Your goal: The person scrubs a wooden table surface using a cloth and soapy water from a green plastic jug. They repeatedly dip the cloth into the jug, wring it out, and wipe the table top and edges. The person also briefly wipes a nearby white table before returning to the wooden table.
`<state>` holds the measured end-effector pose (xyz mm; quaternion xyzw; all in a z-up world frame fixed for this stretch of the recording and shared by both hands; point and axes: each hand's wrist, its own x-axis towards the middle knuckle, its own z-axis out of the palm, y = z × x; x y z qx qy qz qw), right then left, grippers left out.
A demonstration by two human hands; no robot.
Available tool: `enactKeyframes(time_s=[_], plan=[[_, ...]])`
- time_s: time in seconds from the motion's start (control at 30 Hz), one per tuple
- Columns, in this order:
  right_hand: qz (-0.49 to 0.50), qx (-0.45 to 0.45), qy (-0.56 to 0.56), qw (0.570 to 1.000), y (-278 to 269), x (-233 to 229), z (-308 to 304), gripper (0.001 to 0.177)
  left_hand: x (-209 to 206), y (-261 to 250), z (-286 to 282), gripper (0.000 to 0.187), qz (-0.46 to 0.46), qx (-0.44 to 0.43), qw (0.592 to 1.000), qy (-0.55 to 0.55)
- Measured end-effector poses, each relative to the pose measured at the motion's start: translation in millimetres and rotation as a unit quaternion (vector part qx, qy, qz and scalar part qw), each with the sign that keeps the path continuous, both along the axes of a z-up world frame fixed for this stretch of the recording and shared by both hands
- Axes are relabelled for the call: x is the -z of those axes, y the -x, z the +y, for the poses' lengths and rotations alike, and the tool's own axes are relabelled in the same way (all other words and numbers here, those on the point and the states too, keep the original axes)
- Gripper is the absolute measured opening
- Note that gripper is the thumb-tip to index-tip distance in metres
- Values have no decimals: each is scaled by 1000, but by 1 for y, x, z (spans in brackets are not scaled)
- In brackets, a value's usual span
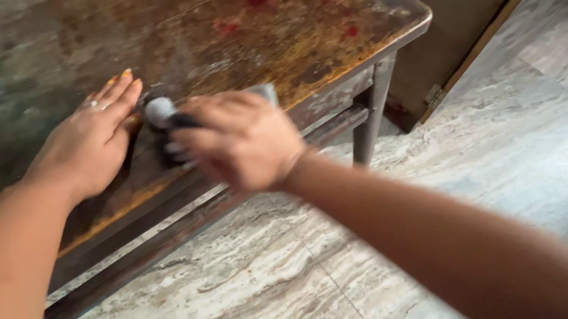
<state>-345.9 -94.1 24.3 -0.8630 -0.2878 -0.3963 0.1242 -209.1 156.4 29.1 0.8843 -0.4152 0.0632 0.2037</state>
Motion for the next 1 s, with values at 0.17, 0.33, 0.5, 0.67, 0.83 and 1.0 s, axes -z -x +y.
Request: enactKeyframes(time_s=[0.17, 0.33, 0.5, 0.67, 0.83, 1.0], plan=[[52, 82, -3, 995, -8, -9, -96, 21, 5, 23, 57, 56, -126, -120, 979, -110], [-2, 223, -123, 967, -1, -7, -53, 21, 6, 60, 121, 52, -128, -198, 968, -87], [20, 241, -180, 953, 8, -3, 74, 17, 15, 62, 124, 46, -108, -198, 974, -30], [74, 151, -201, 965, 38, -8, 252, 26, 19, 52, 135, 43, -86, -237, 964, 84], [86, -13, -60, 994, 23, -10, 197, 30, 15, 66, 133, 41, -70, -253, 961, 89], [214, 26, 16, 976, -7, -25, 110, 30, 4, 77, 115, 41, -55, -254, 964, 49]])
